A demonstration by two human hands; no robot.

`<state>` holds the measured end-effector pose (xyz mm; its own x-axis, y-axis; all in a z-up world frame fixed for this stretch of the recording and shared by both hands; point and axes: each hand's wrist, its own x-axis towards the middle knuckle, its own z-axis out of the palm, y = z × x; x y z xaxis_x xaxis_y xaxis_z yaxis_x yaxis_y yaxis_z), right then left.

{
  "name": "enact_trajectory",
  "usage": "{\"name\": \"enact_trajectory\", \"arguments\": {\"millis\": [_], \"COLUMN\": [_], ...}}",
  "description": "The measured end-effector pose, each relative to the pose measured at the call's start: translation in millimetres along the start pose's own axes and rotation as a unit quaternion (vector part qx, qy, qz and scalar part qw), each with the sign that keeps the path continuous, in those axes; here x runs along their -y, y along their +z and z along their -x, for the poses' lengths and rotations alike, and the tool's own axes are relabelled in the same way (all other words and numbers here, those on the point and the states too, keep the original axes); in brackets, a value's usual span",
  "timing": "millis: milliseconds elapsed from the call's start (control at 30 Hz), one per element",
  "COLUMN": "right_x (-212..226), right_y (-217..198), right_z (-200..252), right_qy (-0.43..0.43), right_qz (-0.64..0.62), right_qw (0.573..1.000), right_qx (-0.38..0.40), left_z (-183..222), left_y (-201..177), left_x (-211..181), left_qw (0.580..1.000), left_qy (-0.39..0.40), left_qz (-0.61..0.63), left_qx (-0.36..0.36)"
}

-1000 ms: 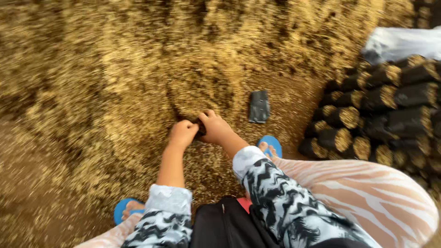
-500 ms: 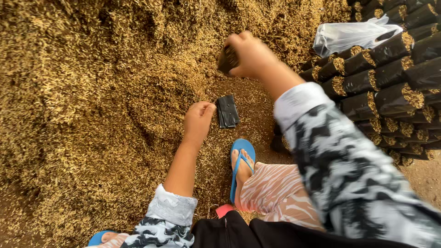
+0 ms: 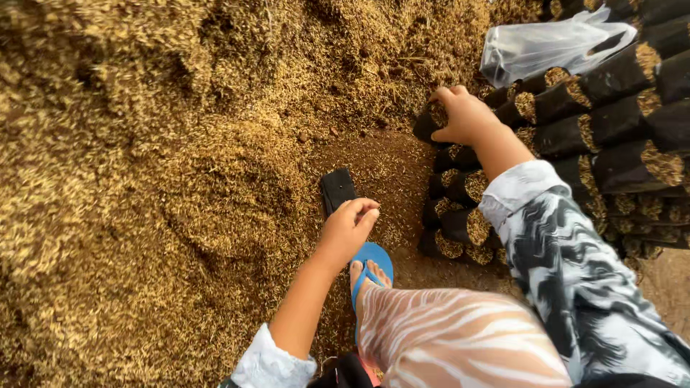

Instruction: The person scoops loose dried plant material from a large pile on the ground and fills black plastic nursery pouches by hand. The filled pouches are placed in a stack nearby.

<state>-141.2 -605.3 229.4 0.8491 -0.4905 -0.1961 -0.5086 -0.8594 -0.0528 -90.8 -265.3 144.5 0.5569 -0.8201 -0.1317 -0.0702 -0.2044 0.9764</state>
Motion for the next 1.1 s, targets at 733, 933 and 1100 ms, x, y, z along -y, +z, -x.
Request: {"name": "enact_trajectory", "arguments": {"millis": [733,933,1100], "right_x": [-62.7,-26.4,-21.3], "right_y": [144.9,181.6,188.3], "right_z": [-49.9,-29.1,-21.1], "right_qy": [0.048,0.14,0.152], "right_qz": [0.085,0.019,0.015], "right_qw": [0.993,0.984,0.985], "right_qx": [-0.068,-0.105,-0.077], "left_z": [-24.3,-21.0,-20.0], "left_y": [3.4,4.5,2.6], "left_x": [61.4,72.8,67.6], "left_qw": [0.992,0.993,0.992], "left_qy": [-0.123,-0.115,-0.125], "left_qz": [-0.026,-0.007,-0.014], "left_qx": [0.027,0.023,0.031]}}
